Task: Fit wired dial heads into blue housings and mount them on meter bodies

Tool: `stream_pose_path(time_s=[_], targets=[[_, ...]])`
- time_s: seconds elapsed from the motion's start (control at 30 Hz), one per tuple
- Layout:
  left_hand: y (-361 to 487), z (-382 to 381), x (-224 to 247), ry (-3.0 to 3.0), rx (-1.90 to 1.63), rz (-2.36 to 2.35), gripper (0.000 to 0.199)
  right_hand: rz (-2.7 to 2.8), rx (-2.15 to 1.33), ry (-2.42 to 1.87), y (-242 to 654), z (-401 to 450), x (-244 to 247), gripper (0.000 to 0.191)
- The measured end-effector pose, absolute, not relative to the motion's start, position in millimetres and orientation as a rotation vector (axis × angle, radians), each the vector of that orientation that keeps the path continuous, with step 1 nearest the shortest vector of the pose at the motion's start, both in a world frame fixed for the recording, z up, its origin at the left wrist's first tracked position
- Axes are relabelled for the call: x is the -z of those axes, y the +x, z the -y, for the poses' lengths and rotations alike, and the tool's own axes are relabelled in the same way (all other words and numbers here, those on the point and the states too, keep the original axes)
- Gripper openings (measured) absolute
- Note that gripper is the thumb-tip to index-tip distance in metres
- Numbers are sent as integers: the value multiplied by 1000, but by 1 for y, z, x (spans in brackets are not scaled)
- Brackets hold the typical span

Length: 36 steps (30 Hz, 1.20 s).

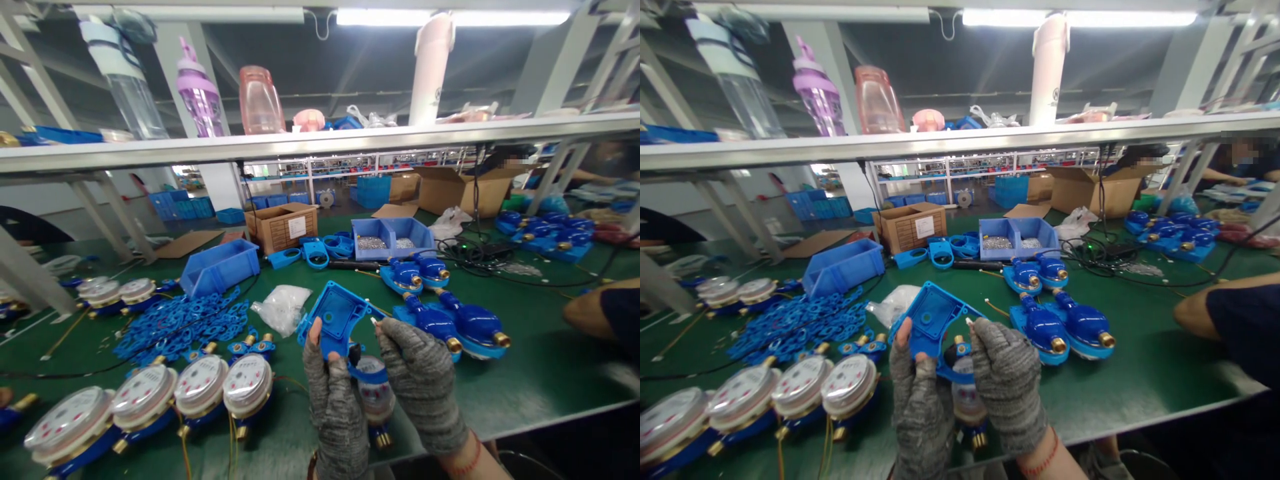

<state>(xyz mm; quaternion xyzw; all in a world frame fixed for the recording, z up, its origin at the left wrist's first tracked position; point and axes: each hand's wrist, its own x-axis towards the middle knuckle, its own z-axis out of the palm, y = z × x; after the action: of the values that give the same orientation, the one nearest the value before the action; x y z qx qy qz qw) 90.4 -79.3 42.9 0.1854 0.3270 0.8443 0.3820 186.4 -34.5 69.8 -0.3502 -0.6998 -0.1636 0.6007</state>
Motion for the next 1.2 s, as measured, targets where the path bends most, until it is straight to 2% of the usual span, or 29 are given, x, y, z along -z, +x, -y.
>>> stream_pose_path(time_s=[0.1,0.23,0.3,0.37,0.47,0.57,0.7,0.8,0.9,1.03,1.2], targets=[[99,78,-44,499,-2314,-904,70,1683,504,-869,189,27,-70,24],[105,79,-50,491,-2283,-851,102,1732,553,-762,195,19,-71,24],[103,79,-53,498,-2237,-832,110,1729,545,-705,196,15,-68,23],[102,79,-53,524,-2216,-879,106,1691,502,-713,194,12,-63,21],[101,78,-50,603,-2280,-1048,87,1575,271,-889,187,12,-61,22],[101,76,-41,759,-2352,-1203,76,1513,-220,-1024,180,17,-69,25],[97,73,-28,967,-2406,-1432,68,1306,-951,-929,178,24,-83,23],[88,69,-20,1071,-2412,-1530,70,1096,-1261,-848,179,26,-88,24],[80,68,-18,1133,-2356,-1527,73,1099,-1299,-821,176,26,-90,21],[76,73,-28,1098,-2220,-1504,67,1133,-1214,-829,169,25,-89,24],[83,76,-29,1073,-2361,-1591,64,996,-1302,-778,168,23,-86,33]])
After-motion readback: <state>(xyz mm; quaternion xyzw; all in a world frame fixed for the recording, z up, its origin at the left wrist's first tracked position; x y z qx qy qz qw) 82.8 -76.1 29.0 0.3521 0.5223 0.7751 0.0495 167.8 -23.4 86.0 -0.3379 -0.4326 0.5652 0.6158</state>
